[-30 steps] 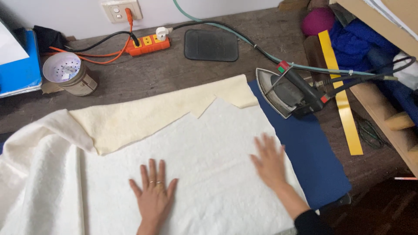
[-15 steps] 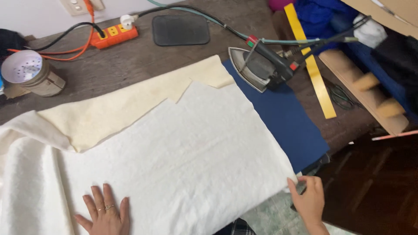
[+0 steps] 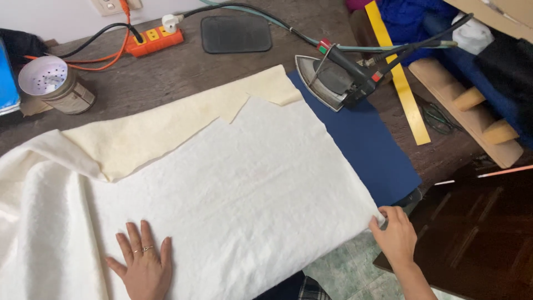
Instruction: Ironing a large piece of white fabric using a steam iron on a workbench
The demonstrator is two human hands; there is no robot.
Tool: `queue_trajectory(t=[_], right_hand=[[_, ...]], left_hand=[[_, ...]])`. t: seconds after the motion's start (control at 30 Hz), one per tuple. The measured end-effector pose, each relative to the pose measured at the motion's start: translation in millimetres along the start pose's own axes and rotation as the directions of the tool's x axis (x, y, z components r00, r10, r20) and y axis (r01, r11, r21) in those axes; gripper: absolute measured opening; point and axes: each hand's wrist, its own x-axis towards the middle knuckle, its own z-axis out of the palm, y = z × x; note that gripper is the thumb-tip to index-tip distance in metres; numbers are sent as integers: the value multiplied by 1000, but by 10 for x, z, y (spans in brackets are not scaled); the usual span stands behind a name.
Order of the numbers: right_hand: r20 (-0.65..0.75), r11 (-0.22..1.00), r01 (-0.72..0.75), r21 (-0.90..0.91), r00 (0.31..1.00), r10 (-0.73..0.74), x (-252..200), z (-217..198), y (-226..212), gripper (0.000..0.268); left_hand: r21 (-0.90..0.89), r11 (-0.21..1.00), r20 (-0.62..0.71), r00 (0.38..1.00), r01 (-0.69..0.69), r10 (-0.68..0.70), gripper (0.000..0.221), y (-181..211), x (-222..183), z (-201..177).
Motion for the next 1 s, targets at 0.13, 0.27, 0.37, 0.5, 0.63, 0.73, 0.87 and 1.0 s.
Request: queue_trajectory(t=[0.13,0.27,0.37,0.5,0.63,0.73,0.87,1.0], right_hand=[[158,976,-212,47,966,202,214,-61,149,19],[156,955,-291,49,947,281,449,-124,343,17],[86,970,-184,161,981,172,786,-170,399,16],[-221,893,308,328,944,-244,1377,-596,-521,33],[-208,803,542,246,839,-502,1126,-148,-1048,63],[-103,697,699,159,714,-692,978,91,-862,56],[-75,827,543,144,839,-538,1556,275,-241,60],[-411,725,672,150,710,-572,2589,-506,-564,53]], left_hand=[[33,999,-28,1000,0,1,73,-42,-19,69],[23,999,-17,1000,27,-26,75,-65,17,83],[-3,1000,-98,995,28,-28,72,-57,9,151],[-122,981,-72,984,152,-162,67,241,129,19],[-64,994,-155,983,92,-101,71,401,219,178],[-70,981,-53,981,183,-186,70,547,290,167],[18,980,-57,979,198,-197,71,467,280,159],[-13,978,-73,975,209,-210,67,602,318,87]])
